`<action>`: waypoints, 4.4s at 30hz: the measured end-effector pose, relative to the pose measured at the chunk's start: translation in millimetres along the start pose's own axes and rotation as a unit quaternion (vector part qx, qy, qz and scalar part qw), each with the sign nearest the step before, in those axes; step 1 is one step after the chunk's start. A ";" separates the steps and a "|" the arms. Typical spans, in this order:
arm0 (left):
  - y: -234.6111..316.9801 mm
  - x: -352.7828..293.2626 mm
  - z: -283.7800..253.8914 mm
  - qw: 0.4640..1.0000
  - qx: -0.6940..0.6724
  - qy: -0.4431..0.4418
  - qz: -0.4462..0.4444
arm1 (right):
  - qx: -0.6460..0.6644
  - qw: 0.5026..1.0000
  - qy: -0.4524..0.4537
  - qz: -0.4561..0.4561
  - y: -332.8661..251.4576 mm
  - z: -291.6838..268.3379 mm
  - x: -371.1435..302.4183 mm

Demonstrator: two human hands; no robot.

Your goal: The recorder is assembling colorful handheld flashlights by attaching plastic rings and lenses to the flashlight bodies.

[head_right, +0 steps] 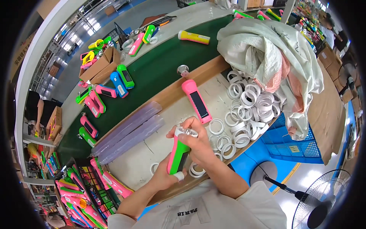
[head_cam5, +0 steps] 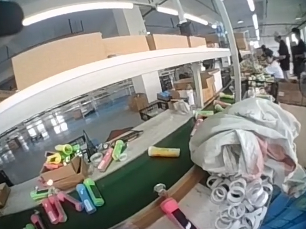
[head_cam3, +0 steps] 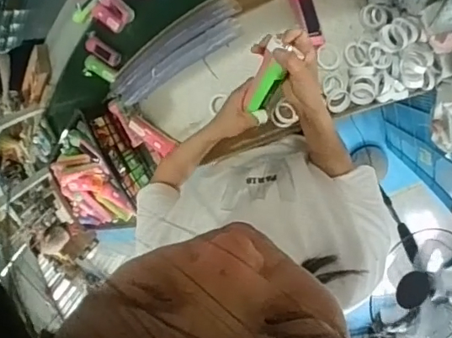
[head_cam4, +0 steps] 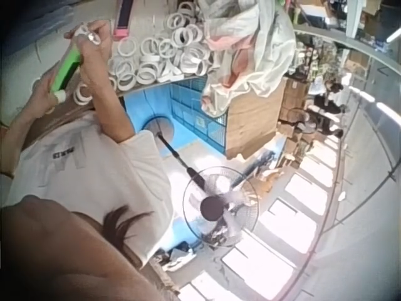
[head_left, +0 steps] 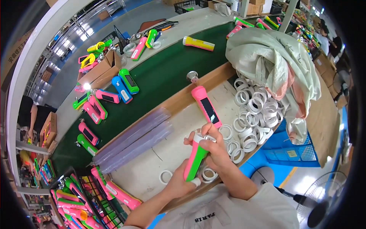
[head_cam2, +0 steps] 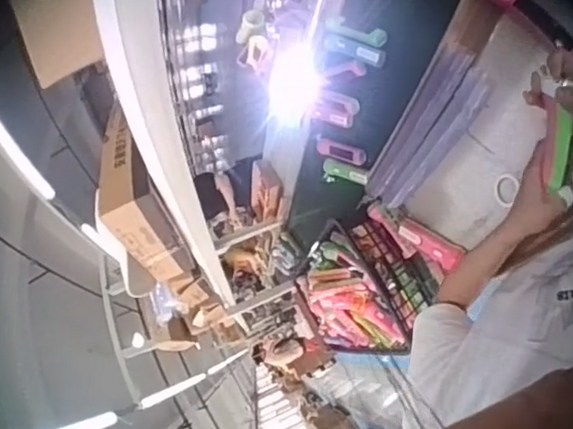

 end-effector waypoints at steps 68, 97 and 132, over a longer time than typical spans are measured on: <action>130.5 -45.4 -192.8 0.948 -0.090 0.235 0.195 | -0.521 0.836 0.032 -0.171 -10.0 6.9 60.1; 49.2 -84.9 -58.0 0.947 -0.321 -0.002 -0.008 | -0.485 0.743 -0.328 -0.324 -32.8 111.4 -70.2; -16.3 -38.4 -26.1 0.914 -0.398 0.074 0.012 | -0.004 0.991 -0.090 0.100 14.0 11.8 -3.2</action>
Point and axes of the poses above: each hand's wrist, its own x-axis towards the middle knuckle, its own z-axis out of the palm, y = z × x, the point moved 9 cm from there along x, towards the middle knuckle, and after that the axes turned 9 degrees about z, right-handed, at the moved point
